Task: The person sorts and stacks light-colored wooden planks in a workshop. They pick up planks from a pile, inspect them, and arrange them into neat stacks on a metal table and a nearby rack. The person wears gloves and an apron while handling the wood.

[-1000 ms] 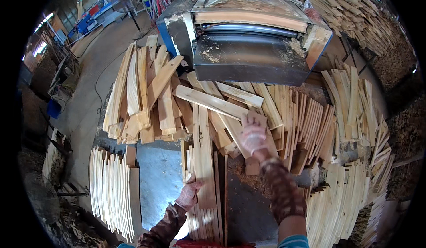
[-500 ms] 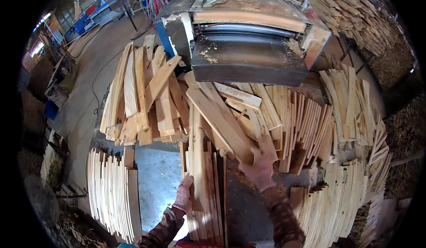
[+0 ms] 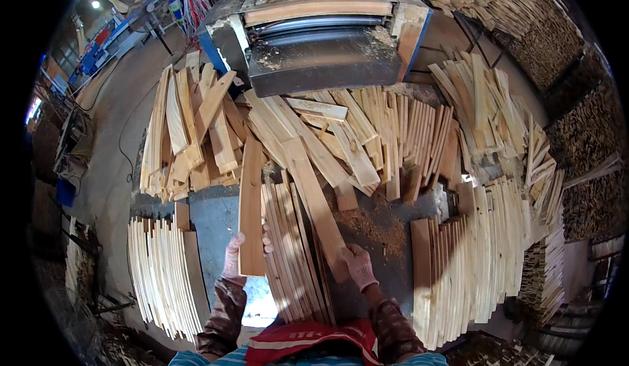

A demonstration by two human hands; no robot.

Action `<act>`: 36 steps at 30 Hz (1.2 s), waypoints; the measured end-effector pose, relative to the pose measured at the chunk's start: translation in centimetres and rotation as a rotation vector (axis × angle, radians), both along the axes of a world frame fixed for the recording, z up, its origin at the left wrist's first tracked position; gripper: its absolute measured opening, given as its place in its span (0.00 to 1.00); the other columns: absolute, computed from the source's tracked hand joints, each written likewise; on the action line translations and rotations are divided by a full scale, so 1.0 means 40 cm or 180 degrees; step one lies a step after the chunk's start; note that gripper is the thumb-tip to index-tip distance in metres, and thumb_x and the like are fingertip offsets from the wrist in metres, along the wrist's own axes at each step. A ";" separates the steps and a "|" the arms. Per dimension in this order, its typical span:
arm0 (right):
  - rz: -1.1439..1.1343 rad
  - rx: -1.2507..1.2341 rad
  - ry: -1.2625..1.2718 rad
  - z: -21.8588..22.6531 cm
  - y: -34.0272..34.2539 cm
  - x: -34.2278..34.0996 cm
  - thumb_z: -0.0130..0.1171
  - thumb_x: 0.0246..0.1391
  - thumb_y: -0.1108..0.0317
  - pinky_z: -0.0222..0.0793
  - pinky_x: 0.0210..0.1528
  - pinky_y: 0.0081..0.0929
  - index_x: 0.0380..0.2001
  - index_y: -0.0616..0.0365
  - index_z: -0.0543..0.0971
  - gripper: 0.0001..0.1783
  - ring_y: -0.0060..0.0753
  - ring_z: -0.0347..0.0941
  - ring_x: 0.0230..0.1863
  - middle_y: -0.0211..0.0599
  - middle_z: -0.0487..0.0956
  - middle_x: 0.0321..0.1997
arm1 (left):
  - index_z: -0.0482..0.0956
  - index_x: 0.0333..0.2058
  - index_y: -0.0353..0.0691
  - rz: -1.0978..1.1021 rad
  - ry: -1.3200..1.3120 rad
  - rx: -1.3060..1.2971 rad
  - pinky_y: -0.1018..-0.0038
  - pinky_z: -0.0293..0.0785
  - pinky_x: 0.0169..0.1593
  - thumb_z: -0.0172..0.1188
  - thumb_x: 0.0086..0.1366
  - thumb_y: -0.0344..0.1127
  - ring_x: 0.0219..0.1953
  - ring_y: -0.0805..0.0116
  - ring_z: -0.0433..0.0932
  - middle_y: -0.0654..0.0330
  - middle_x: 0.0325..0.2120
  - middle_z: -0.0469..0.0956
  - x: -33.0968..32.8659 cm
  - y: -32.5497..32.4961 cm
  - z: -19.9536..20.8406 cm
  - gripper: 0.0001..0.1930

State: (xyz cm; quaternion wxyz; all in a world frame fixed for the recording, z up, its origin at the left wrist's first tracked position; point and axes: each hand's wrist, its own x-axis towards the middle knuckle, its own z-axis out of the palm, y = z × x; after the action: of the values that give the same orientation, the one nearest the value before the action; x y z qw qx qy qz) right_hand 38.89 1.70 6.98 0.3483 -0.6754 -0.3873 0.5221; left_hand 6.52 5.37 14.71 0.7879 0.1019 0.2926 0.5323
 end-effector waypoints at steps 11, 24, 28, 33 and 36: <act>-0.0567 0.0363 0.0457 0.036 -0.072 -0.027 0.60 0.62 0.60 0.68 0.36 0.18 0.39 0.63 0.82 0.15 0.13 0.69 0.33 0.22 0.79 0.31 | 0.62 0.67 0.43 0.0179 0.2923 -0.0188 0.78 0.73 0.48 0.59 0.55 0.21 0.45 0.74 0.74 0.66 0.47 0.73 -0.135 -0.424 -0.244 0.38; -0.0209 -0.2016 0.1366 -0.064 -0.459 0.131 0.53 0.63 0.54 0.73 0.27 0.35 0.35 0.56 0.78 0.16 0.39 0.76 0.25 0.39 0.78 0.24 | 0.71 0.58 0.32 0.0431 0.4142 -0.0159 0.70 0.73 0.52 0.63 0.64 0.40 0.49 0.64 0.79 0.50 0.45 0.81 -0.015 -0.313 -0.332 0.27; 0.2376 0.0822 -0.2318 -0.224 -0.385 0.082 0.53 0.53 0.69 0.75 0.38 0.47 0.36 0.60 0.76 0.08 0.54 0.79 0.35 0.51 0.80 0.31 | 0.66 0.63 0.31 0.0821 0.4145 0.0586 0.70 0.66 0.64 0.63 0.64 0.31 0.63 0.59 0.70 0.47 0.61 0.71 0.042 -0.021 -0.202 0.29; 0.3399 -0.0114 -0.2606 -0.231 -0.122 0.055 0.50 0.57 0.58 0.77 0.43 0.46 0.42 0.54 0.81 0.17 0.54 0.80 0.40 0.48 0.82 0.39 | 0.55 0.67 0.29 0.0173 0.3454 0.0761 0.71 0.59 0.68 0.64 0.62 0.29 0.68 0.59 0.61 0.46 0.66 0.62 0.144 0.388 -0.249 0.38; 0.1976 0.0540 -0.2653 -0.167 0.106 0.016 0.51 0.59 0.51 0.77 0.43 0.46 0.43 0.55 0.81 0.21 0.54 0.80 0.42 0.51 0.82 0.40 | 0.62 0.63 0.41 0.0517 0.2356 0.0126 0.66 0.73 0.52 0.66 0.61 0.31 0.49 0.58 0.76 0.51 0.48 0.76 0.136 0.585 -0.357 0.33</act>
State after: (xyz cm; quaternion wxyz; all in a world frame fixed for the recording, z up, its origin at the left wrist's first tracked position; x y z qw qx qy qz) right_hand 39.51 5.94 0.30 0.0471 -0.6486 -0.7158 0.2545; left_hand 11.95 28.78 0.42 0.5819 0.2790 0.5542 0.5258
